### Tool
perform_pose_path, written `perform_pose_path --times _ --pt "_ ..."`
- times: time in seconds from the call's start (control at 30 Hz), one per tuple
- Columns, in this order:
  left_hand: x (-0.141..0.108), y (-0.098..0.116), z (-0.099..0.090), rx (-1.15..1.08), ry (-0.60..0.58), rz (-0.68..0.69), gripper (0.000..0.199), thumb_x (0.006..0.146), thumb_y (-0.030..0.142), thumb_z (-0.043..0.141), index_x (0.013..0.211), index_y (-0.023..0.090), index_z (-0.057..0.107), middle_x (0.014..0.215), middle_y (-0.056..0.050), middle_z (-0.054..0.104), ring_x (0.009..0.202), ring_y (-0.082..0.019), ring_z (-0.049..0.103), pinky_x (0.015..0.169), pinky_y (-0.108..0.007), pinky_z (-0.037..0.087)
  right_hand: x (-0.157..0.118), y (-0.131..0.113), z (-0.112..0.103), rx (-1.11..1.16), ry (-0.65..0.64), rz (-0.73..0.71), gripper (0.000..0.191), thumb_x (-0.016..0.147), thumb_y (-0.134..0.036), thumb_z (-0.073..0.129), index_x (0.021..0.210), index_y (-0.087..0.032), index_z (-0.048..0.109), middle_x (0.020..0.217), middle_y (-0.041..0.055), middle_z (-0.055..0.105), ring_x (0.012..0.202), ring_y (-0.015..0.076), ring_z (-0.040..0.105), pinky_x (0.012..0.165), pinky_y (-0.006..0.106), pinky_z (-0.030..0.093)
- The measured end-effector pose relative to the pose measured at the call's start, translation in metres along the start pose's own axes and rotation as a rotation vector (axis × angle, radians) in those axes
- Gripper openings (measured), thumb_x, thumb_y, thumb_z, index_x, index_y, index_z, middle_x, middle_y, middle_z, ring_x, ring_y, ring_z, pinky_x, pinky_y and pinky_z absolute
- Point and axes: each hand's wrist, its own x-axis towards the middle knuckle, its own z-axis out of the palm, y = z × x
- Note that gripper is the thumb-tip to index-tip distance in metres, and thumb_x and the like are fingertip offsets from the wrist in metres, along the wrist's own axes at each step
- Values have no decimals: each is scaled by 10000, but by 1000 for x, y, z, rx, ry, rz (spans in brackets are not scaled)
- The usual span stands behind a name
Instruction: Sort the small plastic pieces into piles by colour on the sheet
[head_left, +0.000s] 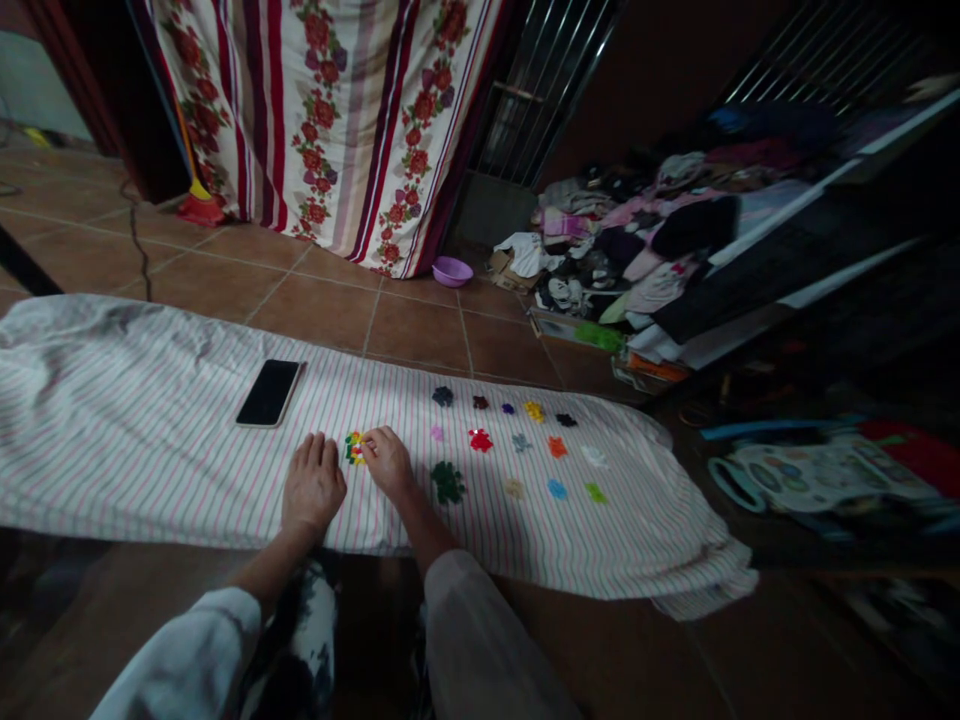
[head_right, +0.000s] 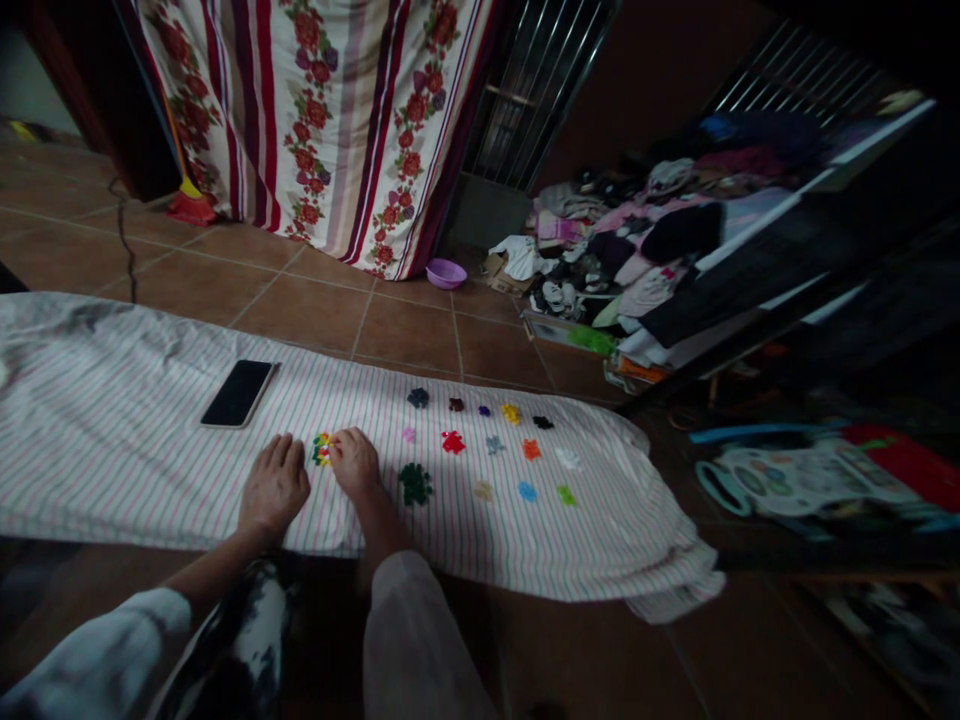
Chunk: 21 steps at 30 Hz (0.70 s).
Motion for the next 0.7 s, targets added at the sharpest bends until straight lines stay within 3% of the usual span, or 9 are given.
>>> perform_pose_path --times 0.2,0.47,0.6,0.7 --pt "-1 -2 2 51 19 31 393 861 182 414 1180 36 592 1272 -250 586 1302 -338 462 1075 -494 392 -4 5 -1 90 6 -16 100 853 -137 565 885 -209 626 896 19 647 821 130 624 768 229 487" --pt "-1 -3 3 98 50 62 390 855 179 421 1175 36 593 1257 -242 591 1280 -333 479 1063 -482 408 -1 9 -5 217 65 71 129 829 -178 552 909 -215 645 871 13 677 763 135 634 727 240 506" --pt "-1 -4 5 90 63 78 396 849 179 429 1178 32 593 1259 -244 586 1277 -335 476 1062 -481 407 1 20 -25 211 161 88 233 812 -176 533 990 -220 677 901 24 676 737 134 623 705 239 511" --pt "-2 -6 6 103 61 80 399 846 180 438 1179 27 597 1263 -243 585 1278 -338 475 1064 -478 408 4 39 -52 196 223 67 217 820 -206 528 939 -219 709 863 35 659 692 132 607 669 234 511"
